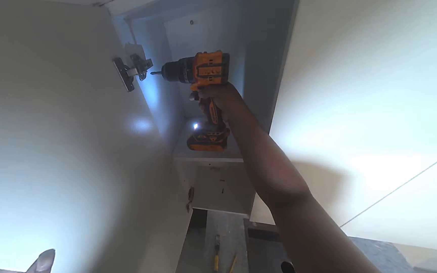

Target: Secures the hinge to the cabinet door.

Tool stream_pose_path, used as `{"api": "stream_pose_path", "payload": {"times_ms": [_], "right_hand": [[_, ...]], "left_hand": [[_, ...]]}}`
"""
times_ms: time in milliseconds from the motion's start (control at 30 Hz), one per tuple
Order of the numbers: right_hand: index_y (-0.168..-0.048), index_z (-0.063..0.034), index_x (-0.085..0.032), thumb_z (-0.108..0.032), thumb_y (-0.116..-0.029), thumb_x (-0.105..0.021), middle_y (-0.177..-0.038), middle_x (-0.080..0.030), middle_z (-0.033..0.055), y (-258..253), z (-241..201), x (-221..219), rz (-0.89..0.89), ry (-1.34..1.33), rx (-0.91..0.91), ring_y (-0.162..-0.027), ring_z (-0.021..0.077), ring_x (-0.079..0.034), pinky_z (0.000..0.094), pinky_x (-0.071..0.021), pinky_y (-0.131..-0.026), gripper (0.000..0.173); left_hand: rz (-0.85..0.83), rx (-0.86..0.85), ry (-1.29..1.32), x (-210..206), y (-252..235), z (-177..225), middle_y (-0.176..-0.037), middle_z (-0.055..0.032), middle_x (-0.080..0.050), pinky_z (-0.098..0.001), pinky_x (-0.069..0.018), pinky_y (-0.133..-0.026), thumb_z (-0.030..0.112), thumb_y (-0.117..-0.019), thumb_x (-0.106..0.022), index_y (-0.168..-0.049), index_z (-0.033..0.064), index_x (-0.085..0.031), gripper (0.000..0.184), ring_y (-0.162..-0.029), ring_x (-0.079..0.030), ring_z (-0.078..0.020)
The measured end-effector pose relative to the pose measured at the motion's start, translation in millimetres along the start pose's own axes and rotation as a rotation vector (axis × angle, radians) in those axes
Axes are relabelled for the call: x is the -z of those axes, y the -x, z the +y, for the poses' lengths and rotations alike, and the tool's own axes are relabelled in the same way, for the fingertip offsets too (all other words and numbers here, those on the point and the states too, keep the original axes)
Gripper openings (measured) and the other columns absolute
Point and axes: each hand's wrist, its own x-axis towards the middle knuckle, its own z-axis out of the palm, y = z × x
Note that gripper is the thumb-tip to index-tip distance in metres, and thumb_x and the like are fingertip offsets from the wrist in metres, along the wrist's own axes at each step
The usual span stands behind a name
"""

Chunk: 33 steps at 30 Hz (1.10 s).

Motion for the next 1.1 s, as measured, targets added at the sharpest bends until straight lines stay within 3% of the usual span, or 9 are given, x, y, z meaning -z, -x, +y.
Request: {"api": "stream_pose_path", "payload": {"times_ms": [133,233,400,500,633,733,867,1000,1100], "right_hand": [[-0.118,-0.003,-0.061,-0.005,-0.0946,-0.059,-0.097,-0.073,0.0109,-1.6,-6.0,-4.3,-0.009,0.015,0.002,-0.061,0.015,-0.066,0.0277,-0.057,-0.053,0.024],[-0.12,-0.0038,-0.061,-0.005,-0.0934,-0.061,-0.098,-0.073,0.011,-2.4,-9.2,-3.3,-0.008,0.02,-0.003,-0.06,0.015,-0.066,0.0276,-0.0566,-0.052,0.027],[-0.122,-0.0042,-0.061,-0.007,-0.0953,-0.059,-0.099,-0.073,0.0106,-2.5,-8.8,-1.9,0.019,0.01,-0.007,-0.061,0.0147,-0.066,0.0275,-0.0565,-0.052,0.027],[-0.121,-0.0043,-0.06,-0.006,-0.0961,-0.06,-0.098,-0.073,0.01,-3.7,-7.5,-3.6,0.018,-0.003,-0.017,-0.06,0.0144,-0.065,0.0274,-0.0561,-0.051,0.025],[-0.12,-0.0035,-0.061,-0.007,-0.0962,-0.059,-0.098,-0.073,0.0109,-6.3,-4.7,-2.9,-0.004,-0.005,-0.018,-0.06,0.0146,-0.065,0.0275,-0.0563,-0.052,0.024],[-0.12,-0.0038,-0.061,-0.007,-0.0958,-0.058,-0.098,-0.073,0.0112,-7.5,-3.9,-1.7,-0.025,-0.006,-0.014,-0.06,0.015,-0.065,0.0279,-0.0561,-0.052,0.024],[-0.119,-0.0041,-0.06,-0.008,-0.0964,-0.056,-0.097,-0.073,0.0109,-9.2,-7.0,0.5,-0.042,0.006,-0.043,-0.058,0.0143,-0.064,0.027,-0.0554,-0.05,0.023],[-0.119,-0.0037,-0.06,-0.008,-0.0974,-0.056,-0.096,-0.072,0.011,-8.0,-7.6,3.0,-0.057,0.002,-0.059,-0.059,0.0145,-0.064,0.0274,-0.0558,-0.051,0.023],[-0.119,-0.0039,-0.06,-0.007,-0.0977,-0.056,-0.096,-0.072,0.0102,-3.7,-9.3,2.7,-0.069,0.009,-0.055,-0.059,0.0139,-0.064,0.0263,-0.0554,-0.051,0.022]], "left_hand": [[-0.016,-0.013,-0.024,3.0,1.0,-2.3,-0.097,0.0121,-0.074,-0.0258,-0.0596,-0.089,0.002,-0.097,-0.064,-0.104,0.0063,-0.069,0.009,-0.093,-0.07,-0.0012],[0.02,-0.095,-0.077,6.7,3.7,-14.8,-0.095,0.0041,-0.074,-0.0261,-0.0593,-0.085,0.005,-0.0966,-0.068,-0.1,0.0014,-0.07,0.005,-0.089,-0.07,-0.0035],[0.01,-0.032,-0.064,2.4,1.7,-2.3,-0.095,0.0105,-0.074,-0.0237,-0.0592,-0.086,0.004,-0.0963,-0.066,-0.1,0.0047,-0.069,0.005,-0.09,-0.07,0.0003],[0.019,-0.085,-0.082,8.9,4.2,-13.4,-0.097,0.0033,-0.074,-0.0269,-0.0589,-0.087,0.006,-0.0962,-0.07,-0.101,0.0009,-0.07,0.007,-0.091,-0.07,-0.0038],[0.028,-0.095,-0.106,7.8,4.2,-13.7,-0.095,0.0041,-0.074,-0.0255,-0.0594,-0.085,0.008,-0.096,-0.07,-0.1,0.001,-0.07,0.008,-0.088,-0.07,-0.0024],[0.027,-0.069,-0.091,10.3,4.4,-15.6,-0.098,0.0018,-0.076,-0.0294,-0.0614,-0.084,0.009,-0.0963,-0.07,-0.105,0.0009,-0.071,0.012,-0.089,-0.073,-0.0079],[0.021,0.041,-0.05,-0.5,1.8,5.5,-0.098,0.0097,-0.075,-0.0295,-0.0599,-0.09,0.0,-0.0956,-0.065,-0.105,0.0039,-0.069,0.011,-0.094,-0.071,-0.0038],[0.047,-0.045,-0.083,10.0,4.5,-16.0,-0.097,0.0005,-0.076,-0.0299,-0.0621,-0.082,0.009,-0.0961,-0.07,-0.104,0.0016,-0.072,0.011,-0.088,-0.073,-0.0099],[0.039,-0.065,-0.089,12.2,4.9,-19.2,-0.098,0.0012,-0.076,-0.0293,-0.0617,-0.083,0.011,-0.0965,-0.07,-0.105,0.0022,-0.072,0.012,-0.089,-0.073,-0.0091]]}}
